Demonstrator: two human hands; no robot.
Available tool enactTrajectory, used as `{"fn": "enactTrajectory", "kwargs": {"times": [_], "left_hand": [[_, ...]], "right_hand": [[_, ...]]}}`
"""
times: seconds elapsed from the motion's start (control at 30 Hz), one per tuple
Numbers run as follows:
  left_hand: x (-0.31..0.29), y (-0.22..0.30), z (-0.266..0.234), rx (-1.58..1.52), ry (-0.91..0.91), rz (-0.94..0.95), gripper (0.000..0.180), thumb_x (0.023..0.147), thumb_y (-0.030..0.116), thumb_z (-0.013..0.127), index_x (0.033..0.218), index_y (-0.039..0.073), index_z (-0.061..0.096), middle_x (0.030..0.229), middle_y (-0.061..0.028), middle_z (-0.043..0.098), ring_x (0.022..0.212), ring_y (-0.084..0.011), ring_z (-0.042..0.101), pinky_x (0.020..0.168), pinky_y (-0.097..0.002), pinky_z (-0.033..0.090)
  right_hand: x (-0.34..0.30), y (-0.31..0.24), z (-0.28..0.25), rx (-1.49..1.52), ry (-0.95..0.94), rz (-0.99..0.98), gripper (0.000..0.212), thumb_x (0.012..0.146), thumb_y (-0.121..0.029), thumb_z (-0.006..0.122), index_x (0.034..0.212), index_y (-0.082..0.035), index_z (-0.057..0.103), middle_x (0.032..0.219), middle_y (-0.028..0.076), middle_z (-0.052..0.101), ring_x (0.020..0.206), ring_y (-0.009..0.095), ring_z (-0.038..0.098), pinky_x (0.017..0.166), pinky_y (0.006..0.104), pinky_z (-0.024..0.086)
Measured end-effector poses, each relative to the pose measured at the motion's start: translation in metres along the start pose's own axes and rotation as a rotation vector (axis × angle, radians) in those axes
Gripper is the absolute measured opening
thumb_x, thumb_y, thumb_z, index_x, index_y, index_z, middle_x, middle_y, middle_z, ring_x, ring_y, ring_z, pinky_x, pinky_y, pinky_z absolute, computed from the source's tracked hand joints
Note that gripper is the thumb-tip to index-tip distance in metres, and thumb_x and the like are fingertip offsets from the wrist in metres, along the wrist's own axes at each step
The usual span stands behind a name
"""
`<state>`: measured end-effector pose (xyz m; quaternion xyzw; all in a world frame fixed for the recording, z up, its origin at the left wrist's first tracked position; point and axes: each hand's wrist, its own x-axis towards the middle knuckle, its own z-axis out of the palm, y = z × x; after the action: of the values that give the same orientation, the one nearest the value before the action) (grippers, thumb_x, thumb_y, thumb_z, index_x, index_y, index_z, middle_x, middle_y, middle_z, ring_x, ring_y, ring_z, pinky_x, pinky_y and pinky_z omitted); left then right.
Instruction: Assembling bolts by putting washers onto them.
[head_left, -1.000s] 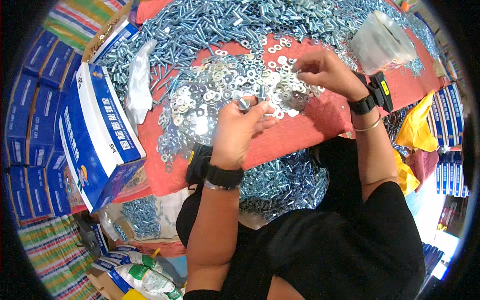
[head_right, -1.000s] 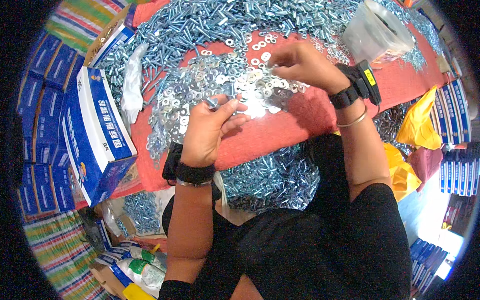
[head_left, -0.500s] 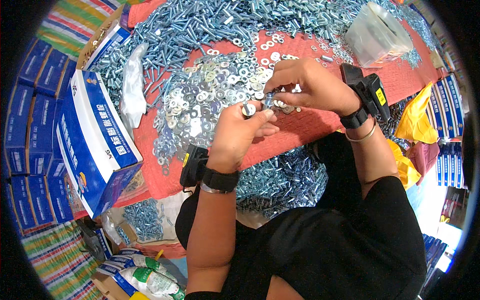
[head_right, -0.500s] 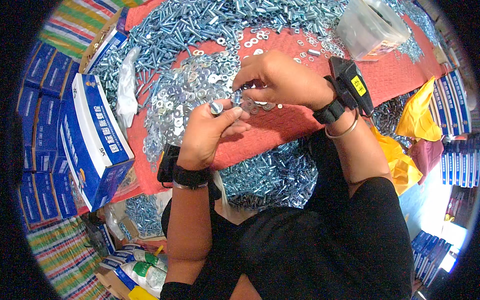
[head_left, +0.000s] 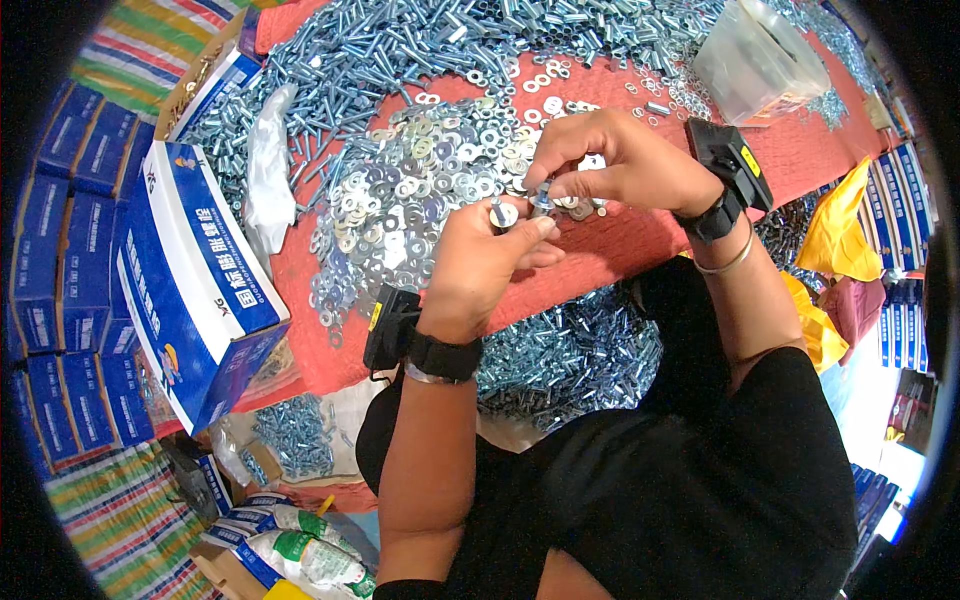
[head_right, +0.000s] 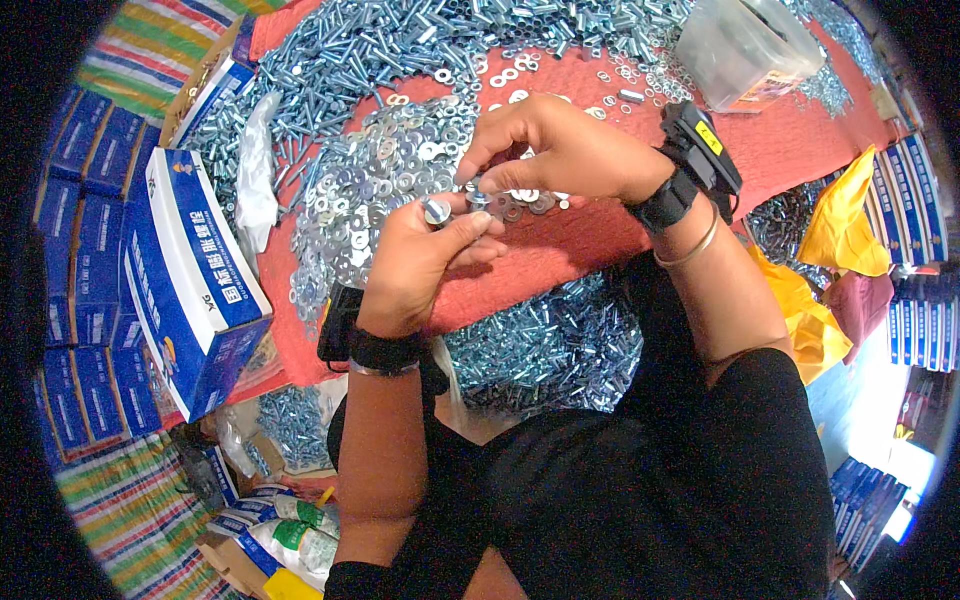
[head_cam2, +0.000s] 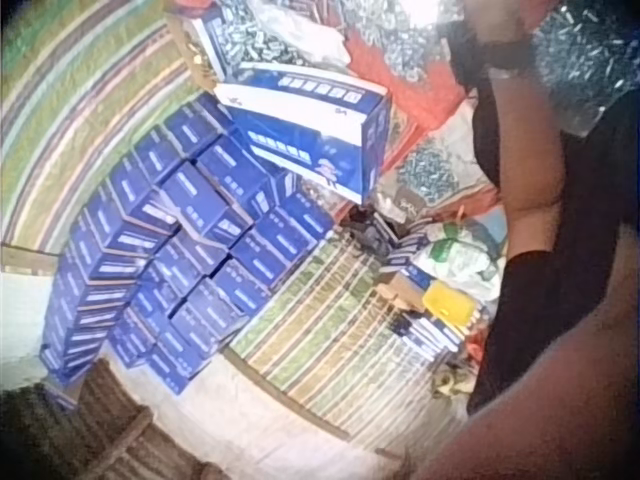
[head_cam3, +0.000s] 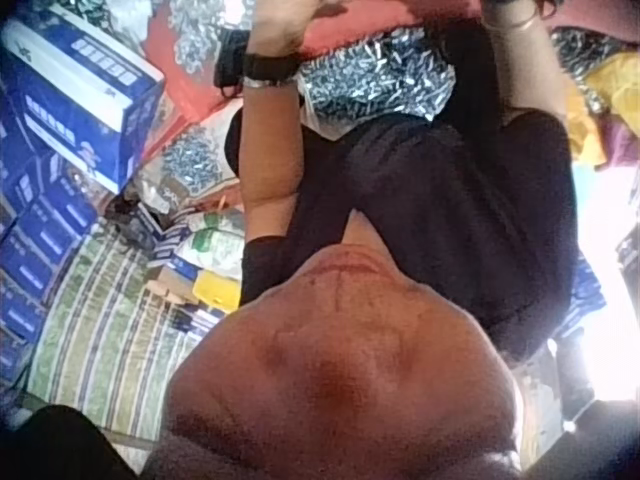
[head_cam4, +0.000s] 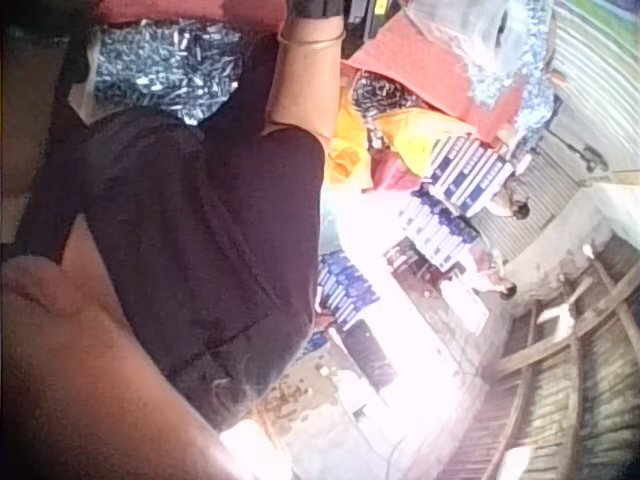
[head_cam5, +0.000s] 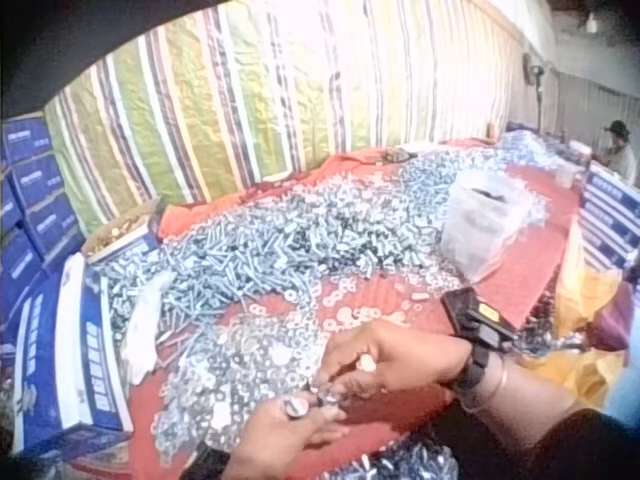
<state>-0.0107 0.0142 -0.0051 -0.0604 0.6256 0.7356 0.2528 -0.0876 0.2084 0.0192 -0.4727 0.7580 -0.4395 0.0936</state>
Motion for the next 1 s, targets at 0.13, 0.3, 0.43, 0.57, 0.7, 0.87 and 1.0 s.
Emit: {"fn": "enactTrajectory", "kwargs": {"times": [0.13, 0.3, 0.43, 0.57, 0.7, 0.87, 1.0], "left_hand": [[-0.001, 0.000, 0.002, 0.001, 0.046, 0.038, 0.014, 0.087, 0.006, 0.059, 0.097, 0.000, 0.052, 0.088, -0.0130, 0.065, 0.070, -0.0174, 0.067, 0.058, -0.0257, 0.055], [-0.002, -0.001, 0.004, -0.017, 0.076, 0.079, 0.012, 0.086, 0.005, 0.059, 0.096, 0.001, 0.052, 0.088, -0.0134, 0.065, 0.069, -0.0177, 0.067, 0.058, -0.0258, 0.055], [-0.002, -0.001, 0.002, -0.056, 0.083, 0.105, 0.012, 0.086, 0.003, 0.059, 0.094, 0.001, 0.051, 0.086, -0.0129, 0.064, 0.069, -0.0188, 0.067, 0.060, -0.0258, 0.056], [-0.003, 0.002, 0.001, -0.102, 0.118, 0.105, 0.011, 0.086, 0.003, 0.060, 0.092, 0.002, 0.052, 0.084, -0.0124, 0.064, 0.068, -0.0191, 0.067, 0.059, -0.0257, 0.056], [-0.004, 0.002, 0.002, -0.098, 0.124, 0.118, 0.010, 0.086, 0.004, 0.060, 0.092, 0.001, 0.052, 0.084, -0.0125, 0.064, 0.068, -0.0190, 0.067, 0.059, -0.0252, 0.056], [-0.006, 0.009, 0.001, -0.081, 0.133, 0.095, 0.009, 0.086, 0.003, 0.059, 0.091, 0.001, 0.052, 0.085, -0.0125, 0.064, 0.069, -0.0196, 0.067, 0.060, -0.0250, 0.056], [-0.004, 0.003, 0.000, -0.078, 0.121, 0.119, 0.009, 0.086, 0.003, 0.058, 0.091, 0.001, 0.051, 0.087, -0.0126, 0.064, 0.069, -0.0195, 0.067, 0.060, -0.0250, 0.057]], "right_hand": [[0.000, 0.001, 0.008, 0.390, 0.072, 0.224, 0.018, 0.082, -0.011, 0.067, 0.096, 0.000, 0.066, 0.080, 0.000, 0.064, 0.068, 0.005, 0.055, 0.060, 0.0210, 0.046], [0.003, -0.005, 0.010, 0.448, 0.079, 0.366, 0.020, 0.083, -0.014, 0.067, 0.096, 0.001, 0.065, 0.073, -0.001, 0.059, 0.068, 0.007, 0.053, 0.061, 0.0212, 0.045], [0.004, 0.001, 0.014, 0.081, 0.082, 0.403, 0.034, 0.090, -0.032, 0.057, 0.094, 0.000, 0.067, 0.065, 0.002, 0.057, 0.060, 0.007, 0.051, 0.054, 0.0255, 0.043], [0.004, -0.008, 0.021, 0.260, 0.302, 0.234, 0.050, 0.095, -0.045, 0.042, 0.077, -0.001, 0.060, 0.067, 0.001, 0.054, 0.064, 0.009, 0.049, 0.059, 0.0257, 0.040], [0.000, 0.002, 0.006, 0.126, 0.127, 0.284, 0.051, 0.094, -0.046, 0.044, 0.099, 0.000, 0.066, 0.072, 0.004, 0.059, 0.064, 0.010, 0.052, 0.058, 0.0258, 0.043], [-0.001, -0.004, 0.009, 0.231, 0.228, 0.412, 0.055, 0.095, -0.048, 0.037, 0.096, 0.000, 0.064, 0.080, 0.006, 0.060, 0.071, 0.011, 0.053, 0.066, 0.0257, 0.044], [-0.001, -0.009, 0.008, 0.297, 0.243, 0.296, 0.059, 0.096, -0.049, 0.032, 0.096, 0.000, 0.064, 0.085, 0.006, 0.061, 0.077, 0.014, 0.054, 0.074, 0.0276, 0.043]]}}
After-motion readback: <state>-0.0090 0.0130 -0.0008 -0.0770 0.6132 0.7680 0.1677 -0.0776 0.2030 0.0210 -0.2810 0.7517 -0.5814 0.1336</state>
